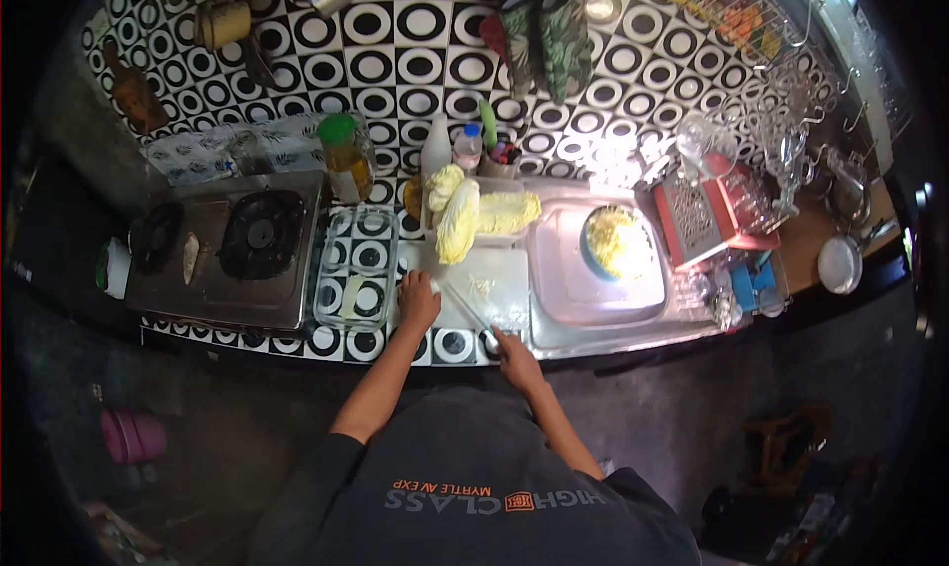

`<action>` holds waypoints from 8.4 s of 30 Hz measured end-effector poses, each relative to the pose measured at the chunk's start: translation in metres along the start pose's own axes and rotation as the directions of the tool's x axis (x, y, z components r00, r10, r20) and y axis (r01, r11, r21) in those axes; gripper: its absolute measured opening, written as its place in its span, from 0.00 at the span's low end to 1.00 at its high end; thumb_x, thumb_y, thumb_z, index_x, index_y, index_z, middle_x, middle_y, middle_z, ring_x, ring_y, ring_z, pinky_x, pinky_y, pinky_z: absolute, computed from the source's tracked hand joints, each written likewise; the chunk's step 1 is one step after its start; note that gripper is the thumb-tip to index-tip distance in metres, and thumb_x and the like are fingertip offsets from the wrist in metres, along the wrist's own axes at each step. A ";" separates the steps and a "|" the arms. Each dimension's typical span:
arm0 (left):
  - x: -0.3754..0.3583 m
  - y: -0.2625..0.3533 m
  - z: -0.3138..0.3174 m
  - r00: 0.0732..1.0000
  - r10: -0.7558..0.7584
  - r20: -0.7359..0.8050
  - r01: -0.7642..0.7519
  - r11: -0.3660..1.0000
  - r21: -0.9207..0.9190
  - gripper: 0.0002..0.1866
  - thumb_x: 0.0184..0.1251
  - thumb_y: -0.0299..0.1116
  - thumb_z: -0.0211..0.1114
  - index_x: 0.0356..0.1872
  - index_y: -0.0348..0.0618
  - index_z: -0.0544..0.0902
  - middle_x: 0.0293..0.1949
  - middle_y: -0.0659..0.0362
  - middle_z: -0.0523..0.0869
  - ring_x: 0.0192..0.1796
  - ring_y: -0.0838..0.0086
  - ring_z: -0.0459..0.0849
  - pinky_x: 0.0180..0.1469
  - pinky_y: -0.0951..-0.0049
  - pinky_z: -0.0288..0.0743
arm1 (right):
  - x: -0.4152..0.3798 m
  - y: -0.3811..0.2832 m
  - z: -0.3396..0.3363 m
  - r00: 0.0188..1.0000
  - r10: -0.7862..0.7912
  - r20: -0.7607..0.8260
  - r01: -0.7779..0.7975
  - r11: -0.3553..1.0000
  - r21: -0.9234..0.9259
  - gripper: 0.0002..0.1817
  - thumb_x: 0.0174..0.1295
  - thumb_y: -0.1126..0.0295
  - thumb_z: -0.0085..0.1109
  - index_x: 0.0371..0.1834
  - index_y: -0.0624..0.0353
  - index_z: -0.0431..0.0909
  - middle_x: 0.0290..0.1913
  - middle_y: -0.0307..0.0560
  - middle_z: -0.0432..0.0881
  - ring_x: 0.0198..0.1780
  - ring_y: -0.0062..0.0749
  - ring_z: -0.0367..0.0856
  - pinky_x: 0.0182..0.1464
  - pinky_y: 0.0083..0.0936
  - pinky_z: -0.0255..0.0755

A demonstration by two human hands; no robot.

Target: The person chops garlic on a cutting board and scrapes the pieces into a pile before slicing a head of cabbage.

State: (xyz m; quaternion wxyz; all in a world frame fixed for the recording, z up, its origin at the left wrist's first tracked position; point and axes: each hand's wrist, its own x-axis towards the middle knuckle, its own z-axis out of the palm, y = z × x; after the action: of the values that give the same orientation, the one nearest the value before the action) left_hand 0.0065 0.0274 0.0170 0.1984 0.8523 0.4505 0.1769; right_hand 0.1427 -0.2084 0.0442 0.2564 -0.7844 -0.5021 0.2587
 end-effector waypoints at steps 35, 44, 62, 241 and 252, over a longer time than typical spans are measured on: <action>-0.046 0.073 0.039 0.974 0.047 -0.223 -0.006 0.984 0.178 0.05 0.63 0.30 0.67 0.38 0.44 0.83 0.41 0.56 0.82 0.51 0.59 0.79 0.54 0.55 0.70 | -0.011 0.077 -0.076 0.964 -0.226 0.138 0.211 0.971 0.115 0.28 0.70 0.72 0.53 0.75 0.51 0.70 0.47 0.64 0.80 0.52 0.59 0.80 0.56 0.46 0.72; -0.051 0.067 0.039 0.986 0.032 -0.162 -0.020 0.997 0.076 0.14 0.61 0.33 0.69 0.47 0.41 0.83 0.53 0.51 0.80 0.60 0.55 0.76 0.60 0.53 0.69 | -0.026 0.088 -0.069 0.977 -0.198 0.084 0.187 0.975 0.123 0.28 0.70 0.73 0.54 0.75 0.55 0.70 0.47 0.65 0.80 0.51 0.60 0.79 0.57 0.46 0.72; -0.044 0.064 0.039 0.982 0.038 -0.183 -0.034 0.999 0.024 0.11 0.58 0.23 0.70 0.41 0.41 0.79 0.42 0.51 0.80 0.48 0.51 0.81 0.51 0.53 0.72 | -0.041 0.072 -0.046 0.979 -0.204 -0.018 0.203 0.955 0.216 0.27 0.70 0.76 0.55 0.74 0.58 0.71 0.50 0.61 0.80 0.54 0.55 0.79 0.61 0.39 0.72; -0.043 0.000 0.012 0.943 0.315 -0.108 -0.318 0.948 -0.017 0.07 0.62 0.29 0.64 0.40 0.40 0.81 0.49 0.53 0.82 0.55 0.55 0.77 0.59 0.52 0.66 | 0.009 -0.088 0.013 0.997 0.072 0.024 -0.066 0.980 -0.189 0.44 0.59 0.83 0.51 0.83 0.46 0.57 0.47 0.61 0.76 0.46 0.59 0.81 0.46 0.49 0.79; -0.044 0.000 0.014 0.946 0.307 -0.101 -0.310 0.951 -0.009 0.07 0.60 0.28 0.64 0.39 0.41 0.79 0.49 0.54 0.81 0.56 0.55 0.76 0.59 0.51 0.66 | -0.006 -0.081 0.026 0.994 0.107 0.006 -0.105 0.983 -0.153 0.39 0.66 0.80 0.45 0.82 0.44 0.58 0.47 0.61 0.75 0.45 0.60 0.82 0.46 0.51 0.79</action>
State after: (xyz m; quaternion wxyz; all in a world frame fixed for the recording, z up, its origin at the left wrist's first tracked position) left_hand -0.0101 -0.0122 -0.0006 0.1565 0.8999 0.3188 0.2530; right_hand 0.0706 -0.1804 0.0795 0.1781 -0.8254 -0.4797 0.2384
